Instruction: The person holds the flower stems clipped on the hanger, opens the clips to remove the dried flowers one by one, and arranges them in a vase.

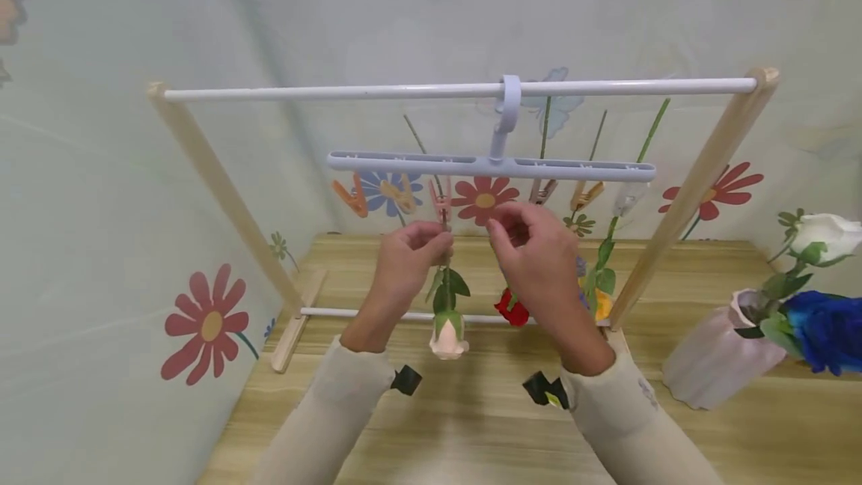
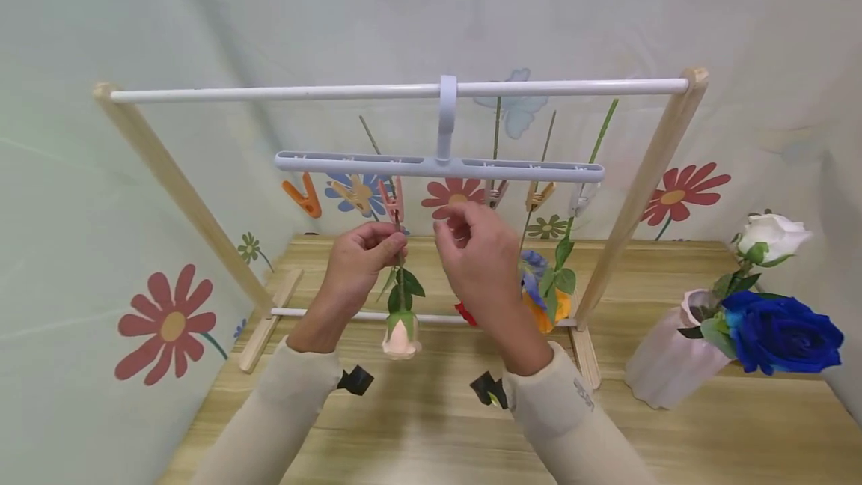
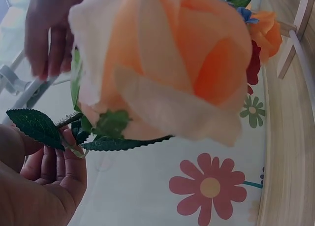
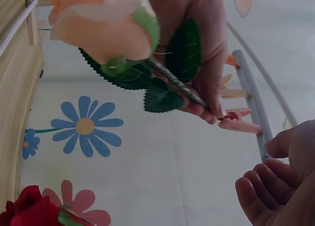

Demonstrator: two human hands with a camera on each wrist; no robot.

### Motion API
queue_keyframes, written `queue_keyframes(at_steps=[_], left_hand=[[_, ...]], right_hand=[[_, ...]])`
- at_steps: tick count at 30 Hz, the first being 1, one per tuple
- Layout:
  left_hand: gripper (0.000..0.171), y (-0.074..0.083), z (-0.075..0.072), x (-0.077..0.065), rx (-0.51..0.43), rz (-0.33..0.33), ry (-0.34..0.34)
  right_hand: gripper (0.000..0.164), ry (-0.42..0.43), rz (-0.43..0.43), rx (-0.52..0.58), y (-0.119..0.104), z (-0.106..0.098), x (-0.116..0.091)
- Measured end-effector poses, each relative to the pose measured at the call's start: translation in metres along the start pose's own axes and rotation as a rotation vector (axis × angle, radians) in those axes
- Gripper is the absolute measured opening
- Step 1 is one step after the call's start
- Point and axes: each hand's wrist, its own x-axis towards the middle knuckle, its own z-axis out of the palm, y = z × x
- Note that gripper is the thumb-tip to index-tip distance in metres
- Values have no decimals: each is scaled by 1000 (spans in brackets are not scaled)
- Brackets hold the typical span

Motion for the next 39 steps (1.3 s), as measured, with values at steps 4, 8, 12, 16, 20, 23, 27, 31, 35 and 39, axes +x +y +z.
queue_keyframes(at_steps=[4,8,12,16,20,23,27,31,35,39], left_hand=[[16,-1,2,0,-23,-1,-2],[18,-3,4,-1,-23,8,-5],[20,-4,6,0,-8,38,3],[19,-4,7,-1,-3,44,4],[18,-3,7,-2,7,37,9],[18,-1,7,-3,6,39,12],[18,0,6,-3,18,46,15],[18,1,6,-4,49,48,23],[16,3,4,-4,73,47,33],[15,4,2,-4,83,41,49]], right_hand=[[19,5,-42,62,-2,28,11],[24,16,-18,125,-6,47,16],[29,37,32,164,-11,58,19],[30,70,78,168,-15,65,21],[29,115,106,183,-18,68,22],[28,141,104,184,-21,69,23],[26,164,78,160,-22,70,23],[27,175,52,122,-24,71,23],[28,175,23,68,-28,71,24],[28,173,6,39,-31,70,25]])
